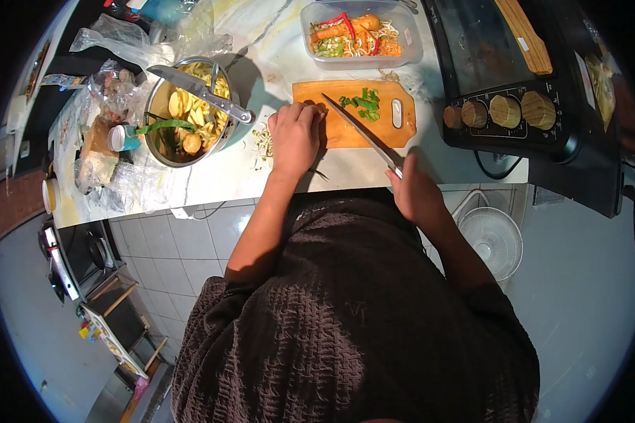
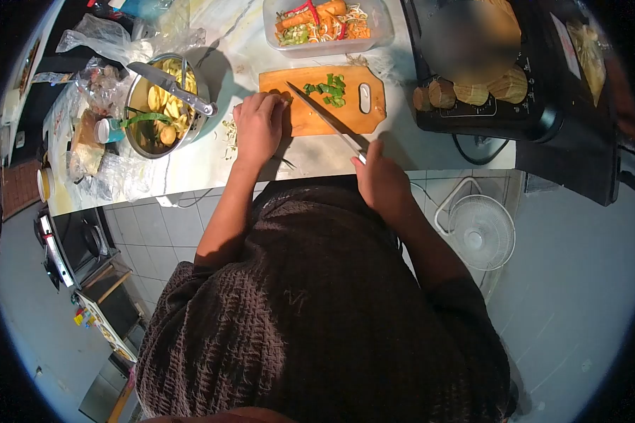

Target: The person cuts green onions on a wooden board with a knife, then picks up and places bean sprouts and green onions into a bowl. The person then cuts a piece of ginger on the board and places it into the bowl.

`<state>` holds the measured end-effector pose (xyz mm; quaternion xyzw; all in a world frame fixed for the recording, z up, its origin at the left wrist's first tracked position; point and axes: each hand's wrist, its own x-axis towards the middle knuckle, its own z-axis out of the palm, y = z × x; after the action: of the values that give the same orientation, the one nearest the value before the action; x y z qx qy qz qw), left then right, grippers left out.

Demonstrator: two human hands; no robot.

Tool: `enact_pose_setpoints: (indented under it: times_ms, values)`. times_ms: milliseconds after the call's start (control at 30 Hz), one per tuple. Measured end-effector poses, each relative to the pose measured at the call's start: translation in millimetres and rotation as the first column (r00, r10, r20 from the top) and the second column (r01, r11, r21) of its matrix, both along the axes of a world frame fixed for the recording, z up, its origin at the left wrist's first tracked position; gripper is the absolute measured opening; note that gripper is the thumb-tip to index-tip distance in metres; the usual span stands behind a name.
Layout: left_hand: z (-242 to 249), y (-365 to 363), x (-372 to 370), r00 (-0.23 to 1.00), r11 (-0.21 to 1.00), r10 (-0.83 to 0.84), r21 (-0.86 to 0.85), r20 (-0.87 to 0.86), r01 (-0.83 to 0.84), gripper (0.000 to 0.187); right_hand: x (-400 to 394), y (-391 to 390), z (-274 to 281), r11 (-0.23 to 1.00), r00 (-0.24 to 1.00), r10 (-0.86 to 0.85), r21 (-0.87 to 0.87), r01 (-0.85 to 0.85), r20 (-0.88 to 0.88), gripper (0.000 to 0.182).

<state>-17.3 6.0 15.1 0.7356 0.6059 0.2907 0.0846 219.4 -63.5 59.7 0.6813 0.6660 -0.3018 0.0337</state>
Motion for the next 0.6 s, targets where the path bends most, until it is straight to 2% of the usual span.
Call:
enact_pose_setpoints:
  times_ms: [100, 167, 300, 367, 433, 533, 600]
  values:
    - [1.6, 0.4, -6.1, 0.999, 1.000, 0.030, -0.004, 0.027, -0.030, 0.007, 11.4, -17.5, 1.1, 1.000, 1.000, -0.017, -0.013, 0.017, 0.007, 0.043]
    - [1.9, 2.0, -9.5, 0.997, 0.999, 0.053, -0.001, 0.053, -0.053, 0.006, 14.6, -22.1, 7.1, 0.996, 0.990, -0.084, 0.012, 0.086, -0.116, 0.036]
    - [0.5, 5.5, -15.2, 0.991, 0.994, 0.111, -0.028, 0.076, -0.109, 0.007, 19.8, -23.6, 7.8, 0.991, 0.977, -0.116, 0.041, 0.125, -0.179, 0.039]
    - [3.3, 6.6, -14.6, 0.993, 0.996, 0.089, -0.020, 0.082, -0.088, 0.009, 22.6, -23.2, 7.3, 0.984, 0.955, -0.152, 0.048, 0.169, -0.254, 0.036]
    - [7.3, 8.1, -7.6, 0.906, 0.979, 0.165, -0.179, 0.390, -0.101, 0.012, 25.3, -23.2, 6.1, 0.981, 0.951, -0.171, 0.046, 0.189, -0.258, 0.035]
    - [4.0, 14.2, 1.5, 0.856, 0.974, 0.168, -0.216, 0.488, -0.067, 0.014, 31.0, -22.4, 5.4, 0.976, 0.942, -0.200, 0.033, 0.217, -0.269, 0.034]
    - [7.0, 18.8, 6.9, 0.867, 0.969, 0.149, -0.243, 0.475, -0.033, 0.016, 33.1, -22.7, 5.0, 0.974, 0.937, -0.212, 0.020, 0.227, -0.278, 0.034]
